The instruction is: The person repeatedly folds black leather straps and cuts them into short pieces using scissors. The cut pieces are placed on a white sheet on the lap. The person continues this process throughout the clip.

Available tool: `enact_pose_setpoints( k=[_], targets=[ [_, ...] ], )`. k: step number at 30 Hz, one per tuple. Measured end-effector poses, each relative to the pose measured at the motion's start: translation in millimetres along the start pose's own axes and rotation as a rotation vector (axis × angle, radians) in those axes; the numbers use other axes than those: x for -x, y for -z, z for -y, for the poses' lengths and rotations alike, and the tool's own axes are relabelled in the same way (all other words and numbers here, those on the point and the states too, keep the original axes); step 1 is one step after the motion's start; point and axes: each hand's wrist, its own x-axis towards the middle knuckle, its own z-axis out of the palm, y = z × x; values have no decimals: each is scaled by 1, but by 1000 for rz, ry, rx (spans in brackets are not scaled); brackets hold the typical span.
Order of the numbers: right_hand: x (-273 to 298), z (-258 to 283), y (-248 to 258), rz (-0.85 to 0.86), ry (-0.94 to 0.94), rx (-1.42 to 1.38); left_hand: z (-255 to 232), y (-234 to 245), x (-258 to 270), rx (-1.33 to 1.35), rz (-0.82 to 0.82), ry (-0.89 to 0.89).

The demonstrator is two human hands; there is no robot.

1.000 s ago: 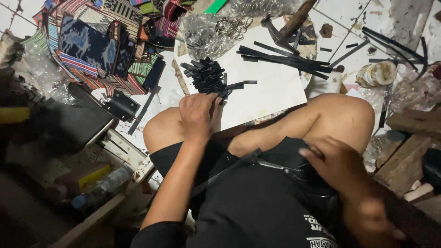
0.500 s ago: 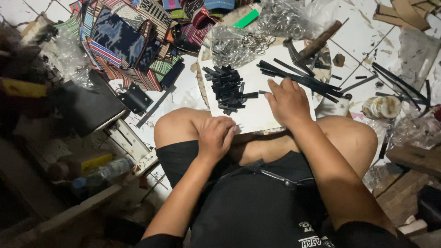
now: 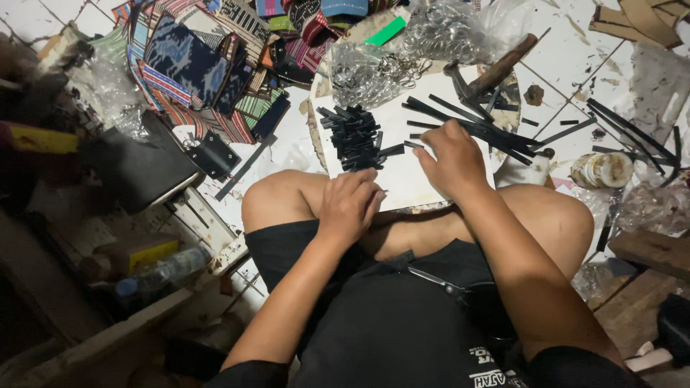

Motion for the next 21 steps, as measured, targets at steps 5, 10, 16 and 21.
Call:
enact_pose_setpoints(
  k=[5, 10, 16, 21],
  targets=[
    [2, -9, -12, -76, 99, 54, 9, -6, 0, 6, 9, -16],
    [0, -3, -10, -29, 209, 145, 10, -4, 3, 38, 25, -23],
    [-4, 4, -2, 68, 134, 102, 13, -9, 14, 79, -9, -9],
    [-8, 13, 12, 192, -101, 13, 6, -7, 17, 138, -7, 15]
  ],
)
